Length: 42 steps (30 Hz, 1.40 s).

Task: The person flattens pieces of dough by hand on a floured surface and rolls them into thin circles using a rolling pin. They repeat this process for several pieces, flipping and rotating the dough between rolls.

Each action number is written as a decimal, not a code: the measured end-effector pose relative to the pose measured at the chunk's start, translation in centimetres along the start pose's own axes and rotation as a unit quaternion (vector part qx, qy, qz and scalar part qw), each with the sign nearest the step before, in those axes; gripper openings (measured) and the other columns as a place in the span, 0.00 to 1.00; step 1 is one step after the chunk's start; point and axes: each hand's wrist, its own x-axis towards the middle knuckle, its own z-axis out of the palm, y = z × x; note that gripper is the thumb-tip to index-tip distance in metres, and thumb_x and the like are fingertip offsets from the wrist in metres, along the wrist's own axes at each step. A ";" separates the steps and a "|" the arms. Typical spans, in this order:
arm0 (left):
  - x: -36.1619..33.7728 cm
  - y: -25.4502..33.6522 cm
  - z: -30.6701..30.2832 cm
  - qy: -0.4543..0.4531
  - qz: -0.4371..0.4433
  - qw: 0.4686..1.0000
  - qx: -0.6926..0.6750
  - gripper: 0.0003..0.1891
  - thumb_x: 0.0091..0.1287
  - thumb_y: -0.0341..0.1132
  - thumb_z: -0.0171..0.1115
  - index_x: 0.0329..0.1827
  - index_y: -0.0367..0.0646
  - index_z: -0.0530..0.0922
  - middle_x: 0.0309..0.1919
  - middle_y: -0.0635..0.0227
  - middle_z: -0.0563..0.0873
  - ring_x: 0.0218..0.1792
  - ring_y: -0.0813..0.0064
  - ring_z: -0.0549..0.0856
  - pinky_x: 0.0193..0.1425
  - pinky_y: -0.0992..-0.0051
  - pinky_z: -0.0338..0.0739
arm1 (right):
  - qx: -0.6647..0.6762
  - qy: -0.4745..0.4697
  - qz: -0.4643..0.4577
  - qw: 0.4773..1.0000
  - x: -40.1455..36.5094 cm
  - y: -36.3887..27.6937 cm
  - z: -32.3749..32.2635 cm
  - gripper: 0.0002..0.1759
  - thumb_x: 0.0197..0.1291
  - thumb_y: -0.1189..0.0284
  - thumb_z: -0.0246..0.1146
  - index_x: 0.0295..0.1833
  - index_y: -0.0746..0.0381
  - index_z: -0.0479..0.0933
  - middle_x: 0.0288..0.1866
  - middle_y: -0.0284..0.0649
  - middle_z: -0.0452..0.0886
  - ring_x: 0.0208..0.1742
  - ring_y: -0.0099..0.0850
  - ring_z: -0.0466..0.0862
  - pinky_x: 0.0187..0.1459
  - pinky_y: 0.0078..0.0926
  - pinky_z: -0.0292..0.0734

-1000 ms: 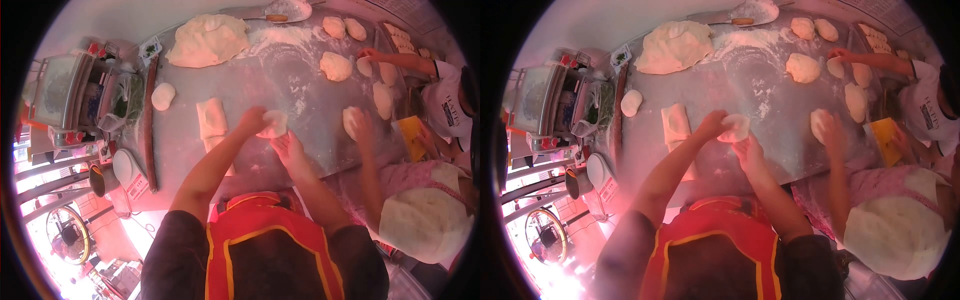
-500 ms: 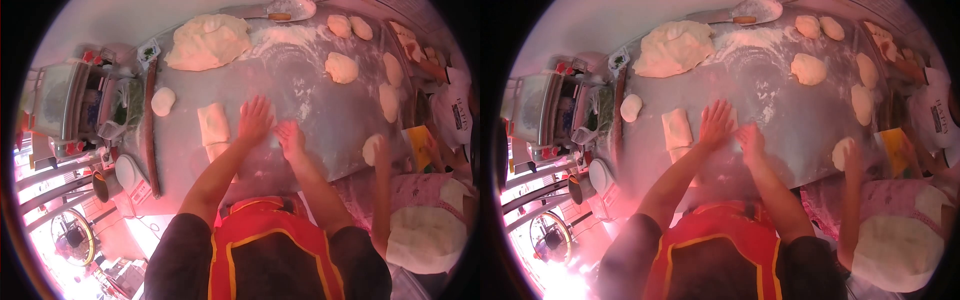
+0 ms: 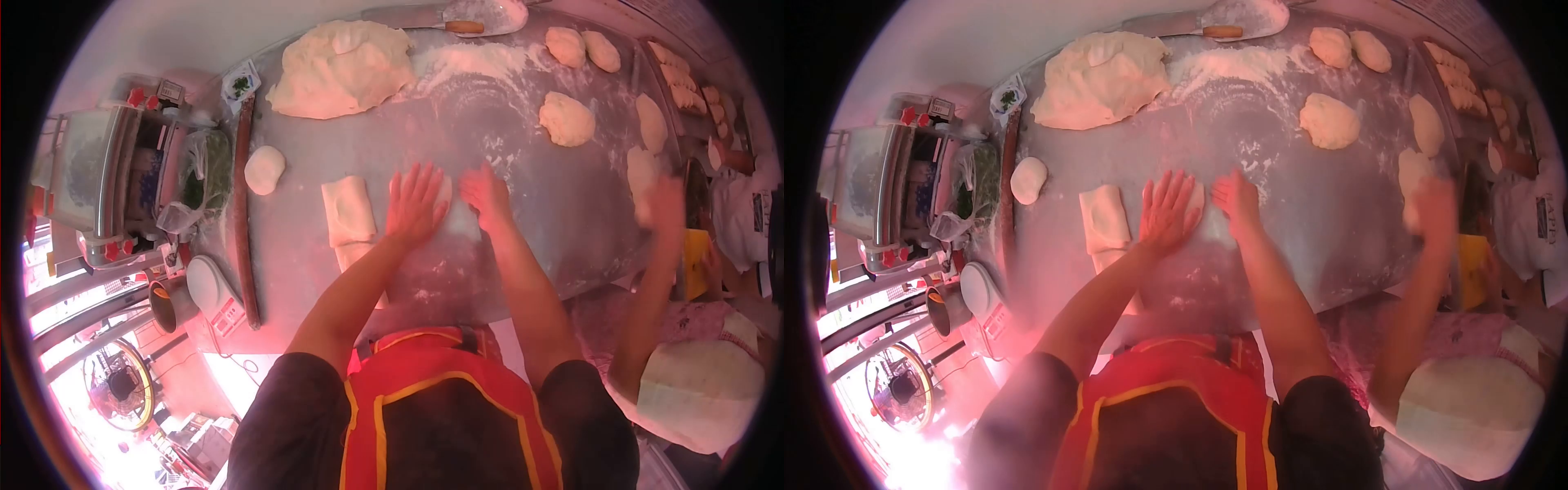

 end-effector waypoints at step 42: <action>-8.9 -7.7 -6.0 0.241 -0.357 0.867 -0.251 0.18 0.67 0.37 0.62 0.55 0.36 0.78 0.44 0.52 0.86 0.46 0.57 0.85 0.52 0.63 0.79 | -0.557 -0.135 -0.568 0.591 -1.6 4.4 4.1 0.39 0.66 0.60 0.62 0.78 0.59 0.55 0.78 0.61 0.53 0.76 0.67 0.55 0.72 0.65 0.55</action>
